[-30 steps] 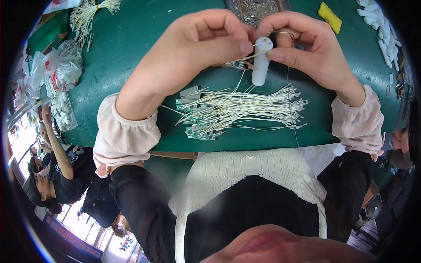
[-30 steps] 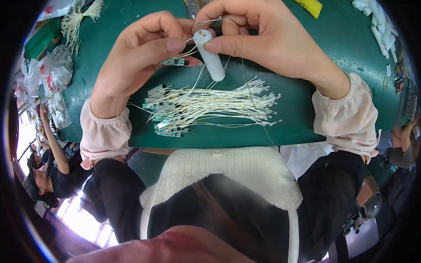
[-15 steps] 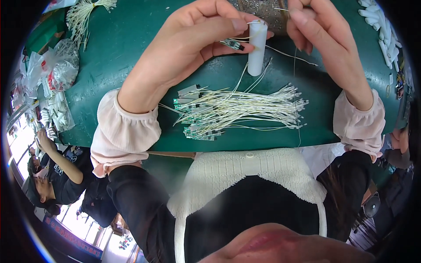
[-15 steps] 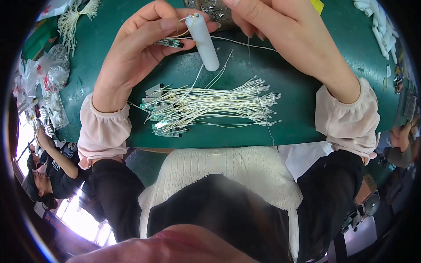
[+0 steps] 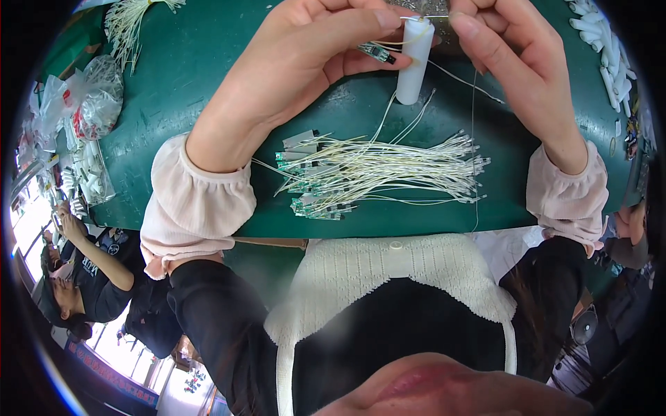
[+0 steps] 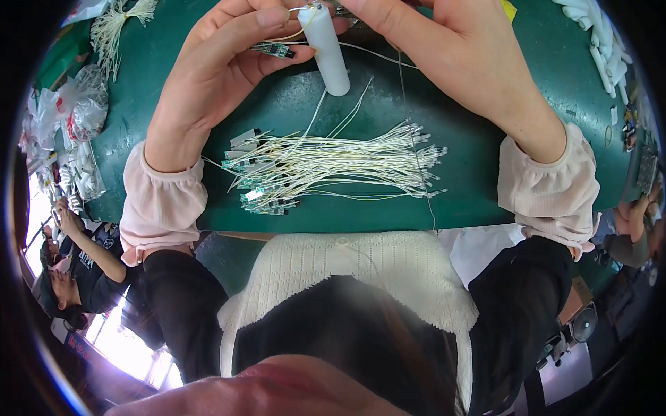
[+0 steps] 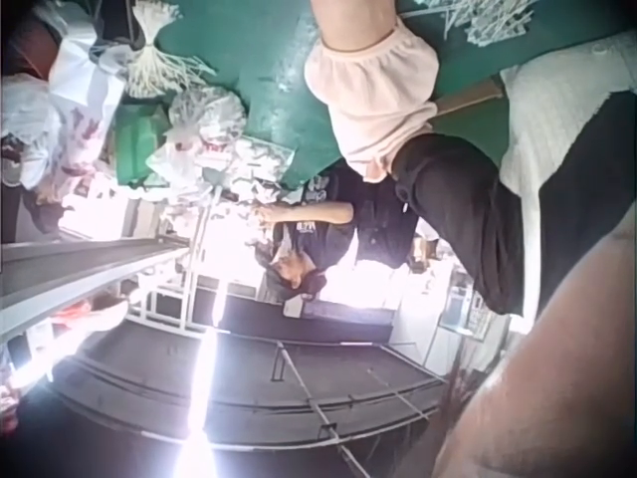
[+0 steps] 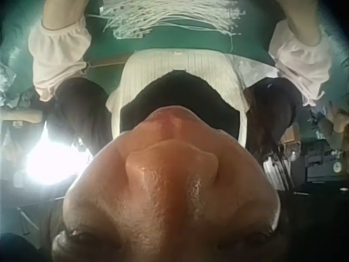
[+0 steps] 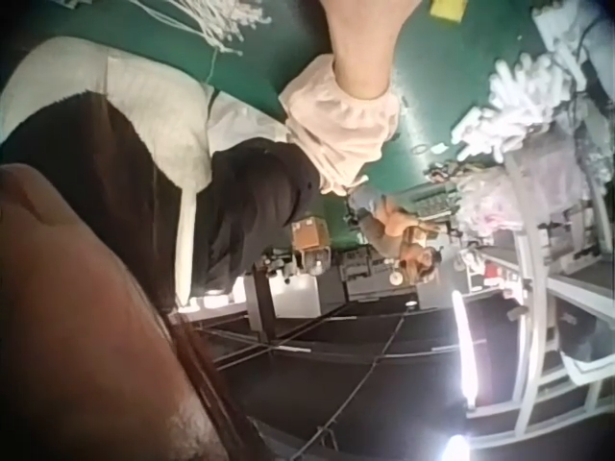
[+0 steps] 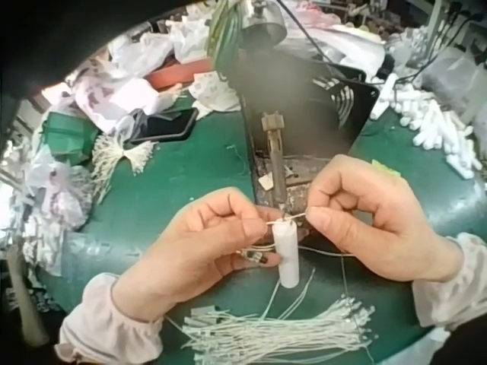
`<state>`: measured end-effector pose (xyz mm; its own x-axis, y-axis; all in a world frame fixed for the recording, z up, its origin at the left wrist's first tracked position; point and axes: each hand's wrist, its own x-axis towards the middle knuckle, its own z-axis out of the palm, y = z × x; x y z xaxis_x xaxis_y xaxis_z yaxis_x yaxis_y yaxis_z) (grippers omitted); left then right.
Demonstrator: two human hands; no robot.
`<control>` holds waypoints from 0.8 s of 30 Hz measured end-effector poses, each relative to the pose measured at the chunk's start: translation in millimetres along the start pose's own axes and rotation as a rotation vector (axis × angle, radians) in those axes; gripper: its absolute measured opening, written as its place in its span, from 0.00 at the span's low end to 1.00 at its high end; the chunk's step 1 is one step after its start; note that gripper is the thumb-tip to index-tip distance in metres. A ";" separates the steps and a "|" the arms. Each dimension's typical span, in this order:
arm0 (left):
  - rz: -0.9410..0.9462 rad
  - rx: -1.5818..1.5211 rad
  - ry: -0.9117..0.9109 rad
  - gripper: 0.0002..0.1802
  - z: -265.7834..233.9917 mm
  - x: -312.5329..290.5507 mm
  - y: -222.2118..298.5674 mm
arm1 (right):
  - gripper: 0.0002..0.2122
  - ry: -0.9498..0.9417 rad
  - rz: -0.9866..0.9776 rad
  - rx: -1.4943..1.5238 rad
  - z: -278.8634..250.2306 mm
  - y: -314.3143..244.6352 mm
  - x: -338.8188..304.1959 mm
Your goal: Assembling small electronic components by connecting thin wires to a white cylindrical plastic housing.
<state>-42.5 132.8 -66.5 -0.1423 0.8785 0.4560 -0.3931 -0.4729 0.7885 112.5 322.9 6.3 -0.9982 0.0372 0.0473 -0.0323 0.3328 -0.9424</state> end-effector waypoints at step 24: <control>-0.441 -0.272 0.545 0.04 37.2 -0.3 32.9 | 0.05 0.186 0.358 0.558 11.0 -21.7 2.1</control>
<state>-21.6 114.5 -25.4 -0.3217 0.9248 -0.2032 -0.7183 -0.0985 0.6887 110.6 305.4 23.3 -0.9285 0.2317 -0.2901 0.2272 -0.2634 -0.9376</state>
